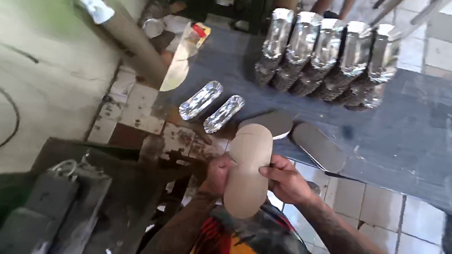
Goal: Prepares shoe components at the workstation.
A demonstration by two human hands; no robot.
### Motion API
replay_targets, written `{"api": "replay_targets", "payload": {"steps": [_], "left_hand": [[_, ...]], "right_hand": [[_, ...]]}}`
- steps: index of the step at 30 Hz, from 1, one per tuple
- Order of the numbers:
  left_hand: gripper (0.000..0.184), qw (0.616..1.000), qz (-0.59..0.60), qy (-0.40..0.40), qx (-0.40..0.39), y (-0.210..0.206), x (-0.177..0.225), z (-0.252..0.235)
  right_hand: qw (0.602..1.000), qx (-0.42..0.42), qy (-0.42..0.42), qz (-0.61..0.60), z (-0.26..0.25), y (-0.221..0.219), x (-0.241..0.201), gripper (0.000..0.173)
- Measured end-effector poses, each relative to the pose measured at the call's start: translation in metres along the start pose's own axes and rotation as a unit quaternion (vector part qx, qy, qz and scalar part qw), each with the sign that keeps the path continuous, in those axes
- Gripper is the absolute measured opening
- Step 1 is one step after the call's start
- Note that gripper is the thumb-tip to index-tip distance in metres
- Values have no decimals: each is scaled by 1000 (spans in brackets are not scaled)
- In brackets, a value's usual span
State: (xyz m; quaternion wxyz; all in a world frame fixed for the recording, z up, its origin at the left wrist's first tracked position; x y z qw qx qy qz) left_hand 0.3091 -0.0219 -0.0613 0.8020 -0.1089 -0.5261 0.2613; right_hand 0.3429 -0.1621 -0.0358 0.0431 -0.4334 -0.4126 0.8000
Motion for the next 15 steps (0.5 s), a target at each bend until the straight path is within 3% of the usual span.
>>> {"api": "replay_targets", "payload": {"steps": [2,3,5,7,8,10,12,15], "left_hand": [[31,1000,19,-9,22,8,-26,4],[26,999,-33,0,29,14,-43,-1],[28,968,-239,45,-59,29,-92,-22],[34,866,-458,109,-167,29,-147,-49],[37,808,-535,126,-211,25,-175,-61],[46,727,-622,159,-244,14,-228,-88],[53,688,-660,194,-230,-4,-258,-108],[57,661,-668,246,-237,-21,-266,-118]], "right_hand": [[999,-24,-20,-13,0,4,15,24],[999,-15,-17,32,1,18,22,23],[961,-6,-10,276,13,63,38,23],[830,-76,-71,549,46,104,64,33],[760,-120,-143,622,68,123,83,38],[685,-160,-272,656,111,159,114,46],[671,-145,-355,634,148,178,131,43],[714,-118,-333,605,169,186,141,36]]}}
Point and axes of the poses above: each hand's wrist, its own z-axis away from the middle knuckle, its own y-axis out of the back of the hand, x = y × z, the point moved 8 cm from there along -z, towards the middle knuckle, and after that the axes turned 9 degrees about -z, right-handed, at the moved point
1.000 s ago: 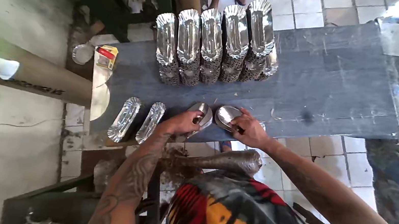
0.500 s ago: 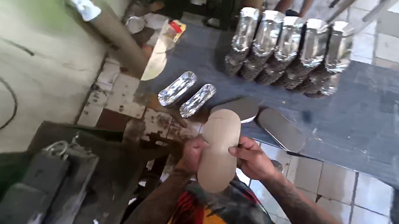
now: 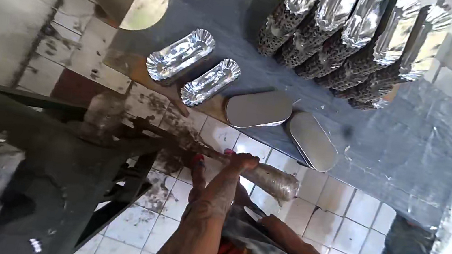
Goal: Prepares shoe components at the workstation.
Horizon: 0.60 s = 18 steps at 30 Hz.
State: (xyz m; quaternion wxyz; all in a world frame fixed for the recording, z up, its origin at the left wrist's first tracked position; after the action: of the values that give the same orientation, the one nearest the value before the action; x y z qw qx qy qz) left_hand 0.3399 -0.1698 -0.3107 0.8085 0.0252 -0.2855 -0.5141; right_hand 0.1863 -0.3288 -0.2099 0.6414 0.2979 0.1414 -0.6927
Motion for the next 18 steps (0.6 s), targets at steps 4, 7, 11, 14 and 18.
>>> {"api": "replay_targets", "payload": {"steps": [4,7,11,14,18], "left_hand": [[63,999,15,-32,-5,24,-7,43],[61,991,49,-78,95,68,-21,119],[53,892,295,-175,293,136,-66,282],[41,729,490,-181,442,189,-133,362],[42,657,386,-125,635,194,-190,415]], "right_hand": [[998,-30,45,22,0,5,-23,35],[992,-79,66,68,-2,11,-29,35],[990,-67,109,62,-23,41,-61,34],[984,-12,175,15,-45,60,-98,34],[961,50,273,-9,-62,67,-189,29]]}}
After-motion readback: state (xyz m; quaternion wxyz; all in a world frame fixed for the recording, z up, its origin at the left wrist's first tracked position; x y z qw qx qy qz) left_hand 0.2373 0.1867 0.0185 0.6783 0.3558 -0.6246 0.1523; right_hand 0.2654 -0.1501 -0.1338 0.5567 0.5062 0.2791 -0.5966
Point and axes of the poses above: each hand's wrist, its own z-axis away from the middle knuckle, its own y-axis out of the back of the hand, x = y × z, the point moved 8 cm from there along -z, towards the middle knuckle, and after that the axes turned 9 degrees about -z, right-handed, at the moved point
